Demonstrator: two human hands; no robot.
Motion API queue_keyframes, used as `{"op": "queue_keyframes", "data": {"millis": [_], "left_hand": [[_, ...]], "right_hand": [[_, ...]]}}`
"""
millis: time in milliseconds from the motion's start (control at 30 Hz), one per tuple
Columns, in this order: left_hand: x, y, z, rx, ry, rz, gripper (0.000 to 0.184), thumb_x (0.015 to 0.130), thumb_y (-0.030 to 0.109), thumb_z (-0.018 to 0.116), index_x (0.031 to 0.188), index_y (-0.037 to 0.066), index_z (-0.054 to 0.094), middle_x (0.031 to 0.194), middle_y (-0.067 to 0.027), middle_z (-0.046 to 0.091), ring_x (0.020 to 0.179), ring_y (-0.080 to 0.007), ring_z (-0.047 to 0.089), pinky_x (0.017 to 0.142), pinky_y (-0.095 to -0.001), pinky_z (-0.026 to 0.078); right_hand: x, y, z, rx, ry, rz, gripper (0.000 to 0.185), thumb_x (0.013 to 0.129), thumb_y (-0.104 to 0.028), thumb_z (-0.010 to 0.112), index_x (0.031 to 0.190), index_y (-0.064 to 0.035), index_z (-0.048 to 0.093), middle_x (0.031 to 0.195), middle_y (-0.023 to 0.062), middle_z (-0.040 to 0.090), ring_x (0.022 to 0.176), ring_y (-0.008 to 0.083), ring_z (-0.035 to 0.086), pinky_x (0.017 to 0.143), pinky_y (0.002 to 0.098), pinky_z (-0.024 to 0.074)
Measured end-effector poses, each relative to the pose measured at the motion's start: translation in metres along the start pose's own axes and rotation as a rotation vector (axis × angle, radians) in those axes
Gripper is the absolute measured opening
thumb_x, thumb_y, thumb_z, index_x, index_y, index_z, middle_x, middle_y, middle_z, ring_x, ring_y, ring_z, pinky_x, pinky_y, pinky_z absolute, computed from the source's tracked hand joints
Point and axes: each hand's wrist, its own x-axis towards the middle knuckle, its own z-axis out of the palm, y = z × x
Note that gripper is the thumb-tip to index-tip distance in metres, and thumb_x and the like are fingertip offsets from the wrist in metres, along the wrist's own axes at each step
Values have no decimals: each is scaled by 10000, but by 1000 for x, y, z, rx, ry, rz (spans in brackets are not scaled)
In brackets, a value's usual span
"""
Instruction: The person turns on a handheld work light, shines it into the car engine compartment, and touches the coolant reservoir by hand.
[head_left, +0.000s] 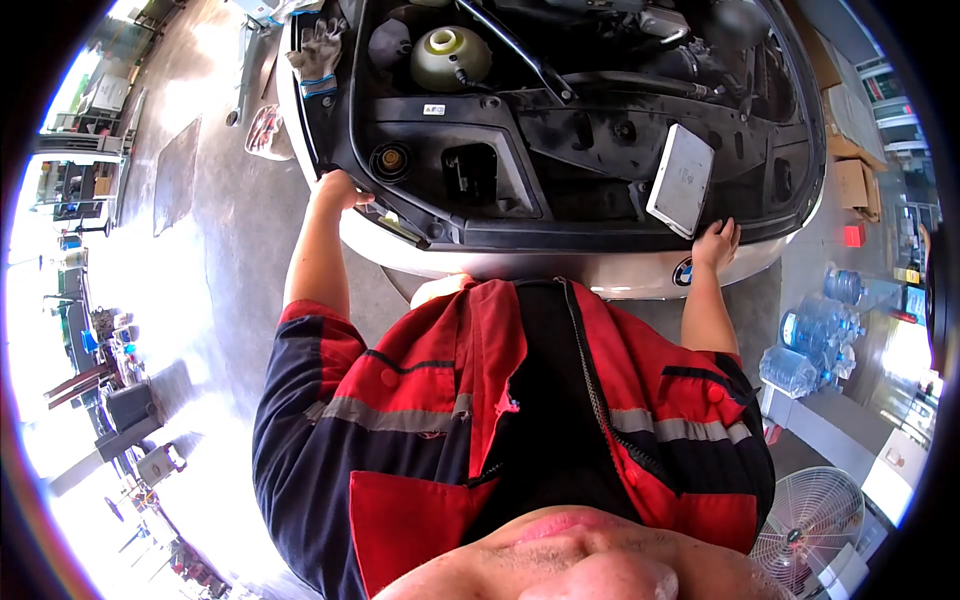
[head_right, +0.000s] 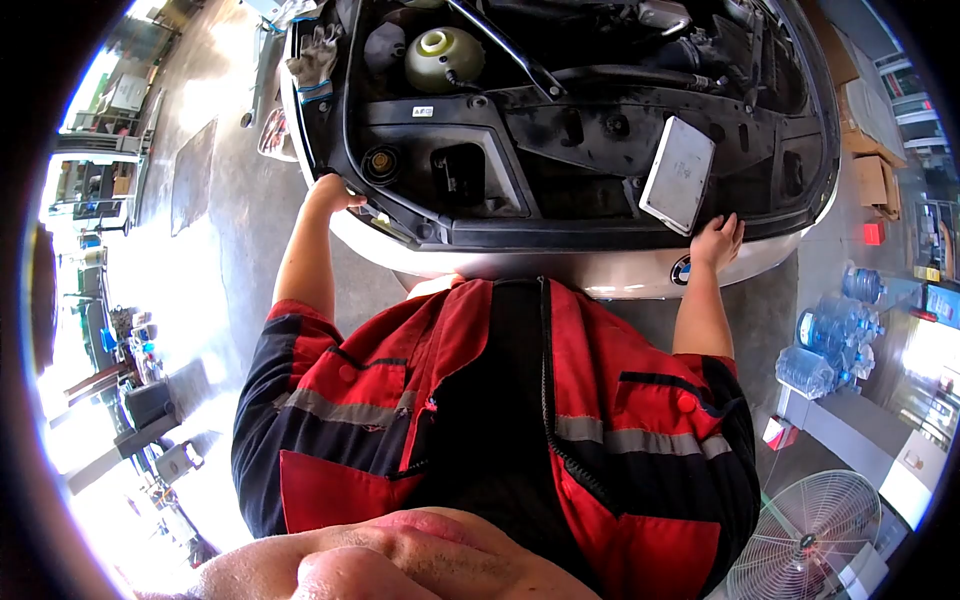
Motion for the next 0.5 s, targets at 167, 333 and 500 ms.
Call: {"op": "queue_keyframes", "data": {"millis": [167,333,500], "left_hand": [[-8,4,-5,25,11,30,635,680,562,818,988,11,746,998,-185,718,1050,-354,658,970,-421,475],[-11,5,-7,42,20,38,588,693,540,817,986,34,750,969,-166,724,992,-325,682,906,-402,509],[-14,6,-8,-7,16,7,616,676,538,829,1006,26,744,977,-165,725,1002,-331,678,917,-404,506]], "right_hand": [[-1,-2,-2,1,3,-6,459,986,-371,462,1369,-133,549,1502,130,429,1387,307,391,1138,423,299],[-1,-1,-2,15,7,-16,456,986,-366,465,1366,-129,551,1499,138,430,1384,310,394,1137,423,301],[0,-1,-2,16,8,-19,456,986,-364,464,1365,-126,552,1499,143,428,1384,310,394,1136,420,304]]}}
